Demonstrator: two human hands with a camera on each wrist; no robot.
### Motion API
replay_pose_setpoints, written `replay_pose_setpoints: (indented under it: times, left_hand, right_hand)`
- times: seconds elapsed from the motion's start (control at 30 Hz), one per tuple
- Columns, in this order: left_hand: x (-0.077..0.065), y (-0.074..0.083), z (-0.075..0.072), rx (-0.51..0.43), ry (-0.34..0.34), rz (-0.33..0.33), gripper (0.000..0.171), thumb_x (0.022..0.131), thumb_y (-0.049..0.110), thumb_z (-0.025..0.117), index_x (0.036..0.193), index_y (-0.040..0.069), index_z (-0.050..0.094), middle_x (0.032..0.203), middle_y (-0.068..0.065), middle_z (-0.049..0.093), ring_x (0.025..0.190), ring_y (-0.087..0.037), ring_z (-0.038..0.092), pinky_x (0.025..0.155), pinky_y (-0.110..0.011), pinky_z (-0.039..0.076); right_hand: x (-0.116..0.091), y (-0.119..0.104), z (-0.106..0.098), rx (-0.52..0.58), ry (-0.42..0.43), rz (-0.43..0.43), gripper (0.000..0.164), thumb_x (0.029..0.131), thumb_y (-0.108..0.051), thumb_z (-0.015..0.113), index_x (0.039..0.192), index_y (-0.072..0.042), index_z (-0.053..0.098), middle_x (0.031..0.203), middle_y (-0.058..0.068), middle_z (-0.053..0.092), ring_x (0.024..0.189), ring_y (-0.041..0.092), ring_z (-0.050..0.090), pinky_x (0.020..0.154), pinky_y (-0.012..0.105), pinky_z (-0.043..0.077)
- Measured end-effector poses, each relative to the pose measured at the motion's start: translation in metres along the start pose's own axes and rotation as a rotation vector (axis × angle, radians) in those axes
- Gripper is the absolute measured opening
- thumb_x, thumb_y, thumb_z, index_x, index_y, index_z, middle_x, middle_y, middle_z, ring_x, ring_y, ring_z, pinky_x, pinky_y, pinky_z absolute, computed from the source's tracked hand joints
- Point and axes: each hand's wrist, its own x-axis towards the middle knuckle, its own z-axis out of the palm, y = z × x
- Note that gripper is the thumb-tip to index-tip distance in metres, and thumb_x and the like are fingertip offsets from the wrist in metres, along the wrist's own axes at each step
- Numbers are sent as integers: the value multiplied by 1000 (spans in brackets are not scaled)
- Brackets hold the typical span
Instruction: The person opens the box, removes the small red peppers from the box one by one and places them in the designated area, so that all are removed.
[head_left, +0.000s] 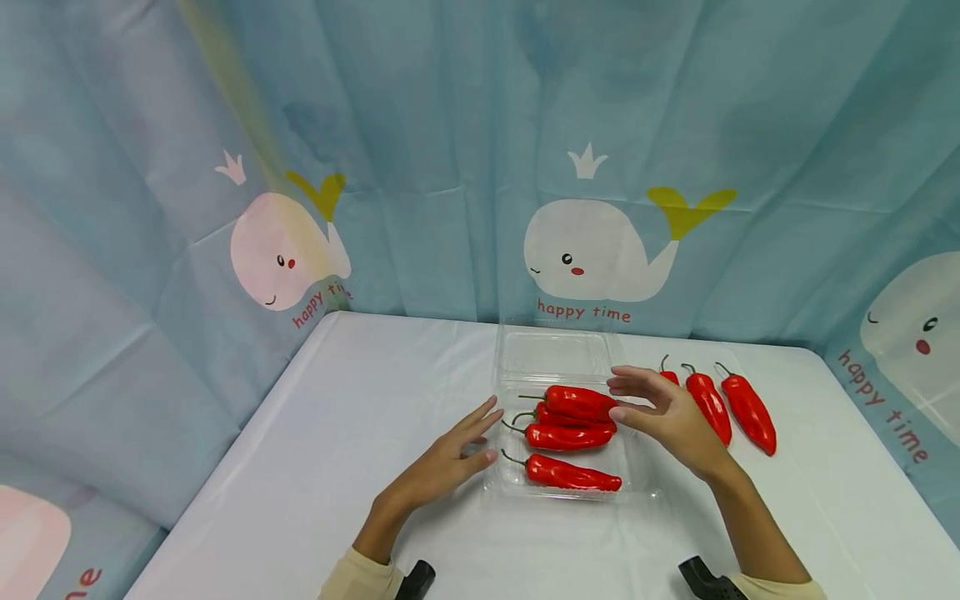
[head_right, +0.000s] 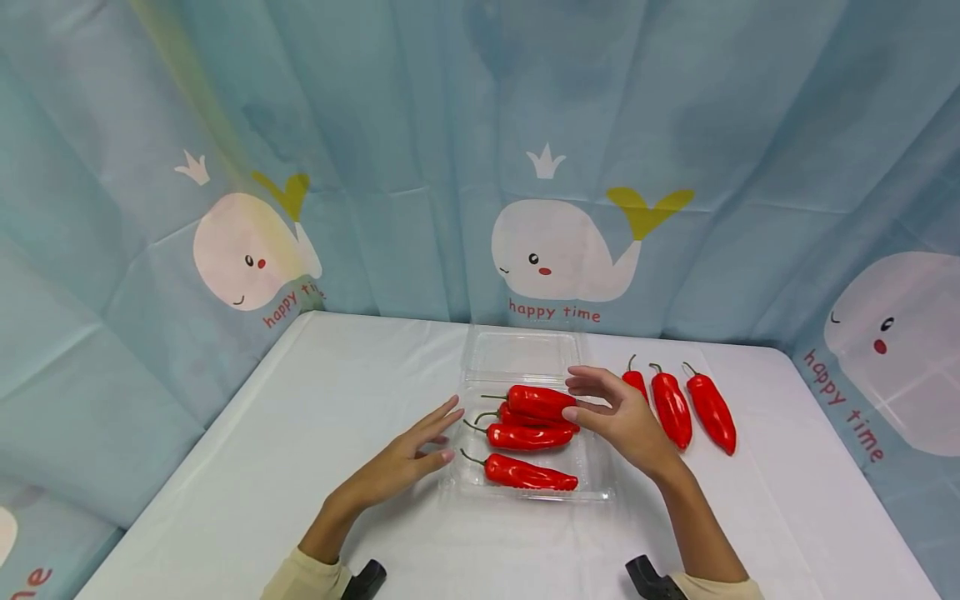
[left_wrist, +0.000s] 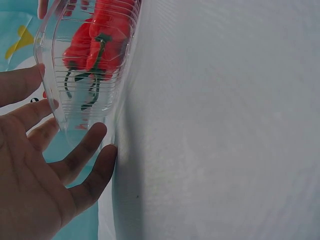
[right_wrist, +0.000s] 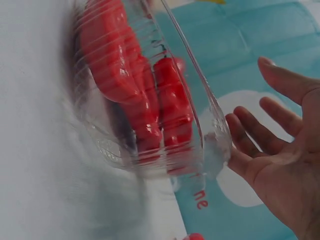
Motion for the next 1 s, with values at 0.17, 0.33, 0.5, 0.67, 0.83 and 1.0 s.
replay_pose_setpoints:
  times: [0.17, 0.33, 0.5, 0.67, 0.83, 1.0]
  left_hand:
    - [0, 0, 1, 4, 0, 4, 62, 110, 29, 57, 167, 15, 35, 179, 0, 16, 138, -36, 57, 113, -59, 48]
    - [1, 0, 0, 6, 2, 3, 62, 110, 28, 57, 167, 16, 35, 179, -1, 16, 138, -35, 58, 113, -58, 48]
    - [1, -1, 0, 3, 4, -1, 62, 110, 28, 58, 167, 16, 36, 179, 0, 16, 138, -36, 58, 113, -58, 48]
    - [0, -1, 1, 1, 4, -1, 62, 110, 29, 58, 167, 16, 36, 179, 0, 16, 138, -36, 58, 113, -58, 48]
    - [0, -1, 1, -1, 3, 2, 62, 110, 29, 58, 167, 16, 36, 179, 0, 16, 138, -36, 58, 113, -58, 48]
    - [0, 0, 1, -2, 4, 3, 62, 110, 28, 58, 167, 16, 36, 179, 0, 16, 138, -35, 58, 113, -58, 48]
  right_hand:
    - [2, 2, 6, 4, -21, 12, 63, 95, -17, 79, 151, -6, 54, 144, 18, 64, 131, 38, 62, 92, 27, 60]
    - [3, 4, 12, 6, -53, 22, 62, 94, -20, 79, 150, -8, 55, 145, 18, 63, 134, 44, 60, 96, 29, 60]
    - [5, 7, 17, 2, -59, 18, 64, 94, -20, 80, 150, -7, 55, 146, 17, 63, 135, 42, 60, 97, 29, 59]
    - [8, 10, 21, -39, -46, 11, 64, 92, -23, 82, 150, -11, 56, 146, 14, 64, 135, 39, 61, 100, 31, 58]
    - [10, 11, 23, -78, -45, 4, 65, 91, -26, 83, 149, -14, 57, 146, 12, 65, 134, 37, 61, 103, 44, 57]
    - [13, 12, 25, -82, -58, -7, 65, 92, -25, 83, 150, -12, 57, 147, 13, 64, 135, 38, 61, 102, 45, 58]
